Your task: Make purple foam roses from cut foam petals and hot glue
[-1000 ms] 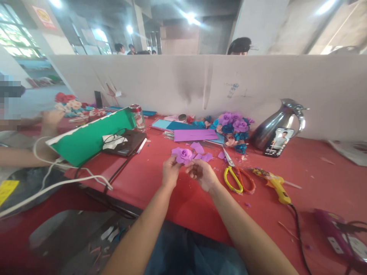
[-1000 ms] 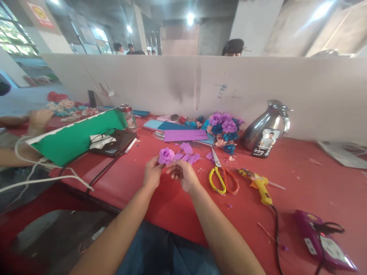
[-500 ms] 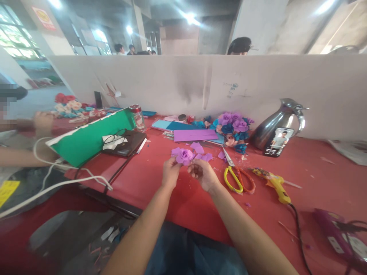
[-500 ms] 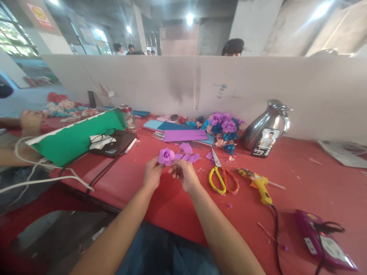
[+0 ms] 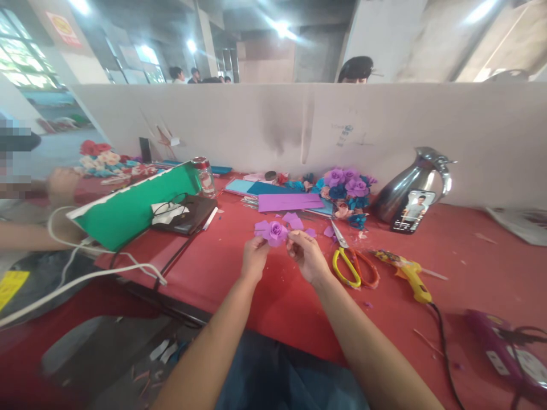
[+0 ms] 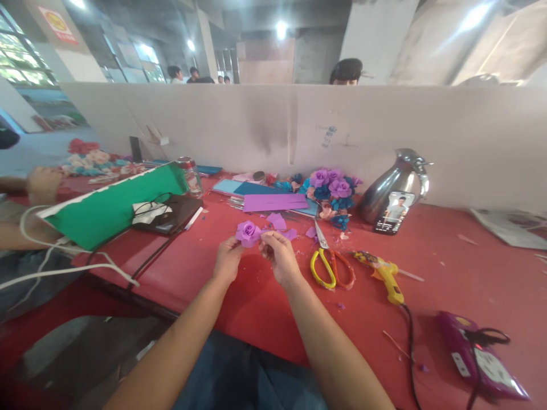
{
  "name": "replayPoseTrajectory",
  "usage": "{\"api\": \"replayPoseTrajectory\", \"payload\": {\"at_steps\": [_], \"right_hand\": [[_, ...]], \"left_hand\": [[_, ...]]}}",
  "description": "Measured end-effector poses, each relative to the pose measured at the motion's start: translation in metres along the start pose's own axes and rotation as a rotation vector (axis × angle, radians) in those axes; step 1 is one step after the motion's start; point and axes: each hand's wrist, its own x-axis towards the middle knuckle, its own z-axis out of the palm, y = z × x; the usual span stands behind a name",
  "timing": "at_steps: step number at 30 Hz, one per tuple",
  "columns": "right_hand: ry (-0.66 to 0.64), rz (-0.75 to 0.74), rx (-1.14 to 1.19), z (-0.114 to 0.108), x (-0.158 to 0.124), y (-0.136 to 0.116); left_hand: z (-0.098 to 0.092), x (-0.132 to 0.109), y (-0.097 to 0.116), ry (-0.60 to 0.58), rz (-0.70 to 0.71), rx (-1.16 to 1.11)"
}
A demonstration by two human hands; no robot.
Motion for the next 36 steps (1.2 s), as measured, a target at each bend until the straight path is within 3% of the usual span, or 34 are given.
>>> {"api": "replayPoseTrajectory", "payload": {"at_steps": [5, 11, 16, 21, 26, 36], "right_hand": [[0.056, 0.002, 0.032, -0.0015, 0.0031, 0.0003], [0.094, 0.038, 0.046, 0.0000, 0.0022, -0.0011], [0.086, 0.014, 0.020, 0.0000, 0.0017, -0.0008], [0.076, -0.032, -0.064, -0.0015, 0.0012, -0.0007], [0.062, -0.089, -0.133, -0.0010, 0.0007, -0.0014], [0.060, -0.062, -0.082, -0.0016, 0.0007, -0.0011]], "left_hand": [[-0.0002, 0.0013, -0.0022, -0.002, -0.016, 0.042], [-0.0015, 0.0018, -0.0049, -0.103, 0.027, 0.002], [-0.0008, 0.0003, -0.0055, -0.144, -0.037, 0.073], [0.0014, -0.0012, 0.0004, -0.204, 0.062, 0.134], [0.0006, -0.0009, 0.0012, -0.209, 0.101, 0.177], [0.0012, -0.0019, 0.0025, -0.213, 0.109, 0.152]]}}
